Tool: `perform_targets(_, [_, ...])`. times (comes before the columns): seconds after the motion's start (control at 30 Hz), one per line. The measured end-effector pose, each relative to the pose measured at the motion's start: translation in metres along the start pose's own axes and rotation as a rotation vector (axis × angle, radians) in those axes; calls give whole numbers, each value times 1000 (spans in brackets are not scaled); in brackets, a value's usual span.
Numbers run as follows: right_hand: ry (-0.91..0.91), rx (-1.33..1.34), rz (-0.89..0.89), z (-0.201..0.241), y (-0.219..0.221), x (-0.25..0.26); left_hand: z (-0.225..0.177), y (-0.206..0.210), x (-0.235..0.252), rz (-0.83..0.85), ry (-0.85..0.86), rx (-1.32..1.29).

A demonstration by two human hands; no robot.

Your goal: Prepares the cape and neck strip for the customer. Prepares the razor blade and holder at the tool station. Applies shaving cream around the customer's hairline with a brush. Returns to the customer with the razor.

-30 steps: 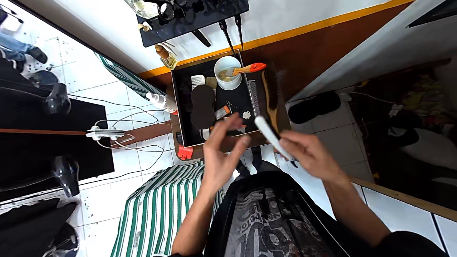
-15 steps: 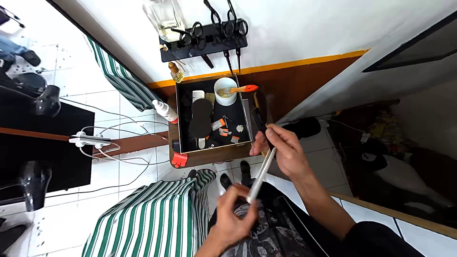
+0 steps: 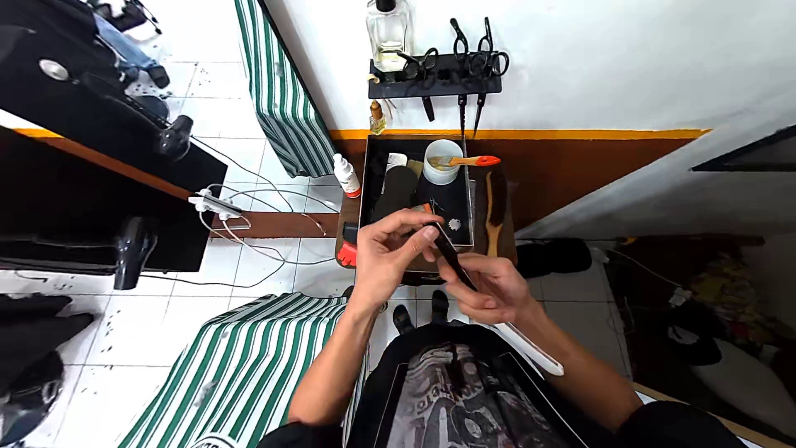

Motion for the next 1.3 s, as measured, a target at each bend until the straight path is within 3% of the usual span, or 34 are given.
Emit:
perform_targets(0.2, [-89,-354,-188,-3,-10,-31,12,-24,-6,-188,-76,-81])
perform_targets(0.6, [-46,-171,-182,-19,-20,-48,27,-19,-2,12,-222,-244])
perform_targets(0.93, [-100,-298,-387,-17,-31,-78,36,-15,-14,-89,-94,23])
perform_targets(1.17, [-125,-566,-393,-36,-58,-107,38,0,-19,196,-57,231])
perform_targets(1.3, [-135,-531,-431,-47,-81,-111,44,15,-6,298,-52,345])
Point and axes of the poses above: each hand's wrist, its own x-axis towards the middle knuckle, its own y-axis out of the palm, z = x × y, the point moved 7 cm from there along x, towards the middle knuckle, and after that the axes turned 12 degrees about -x, right-handed, at the moved point
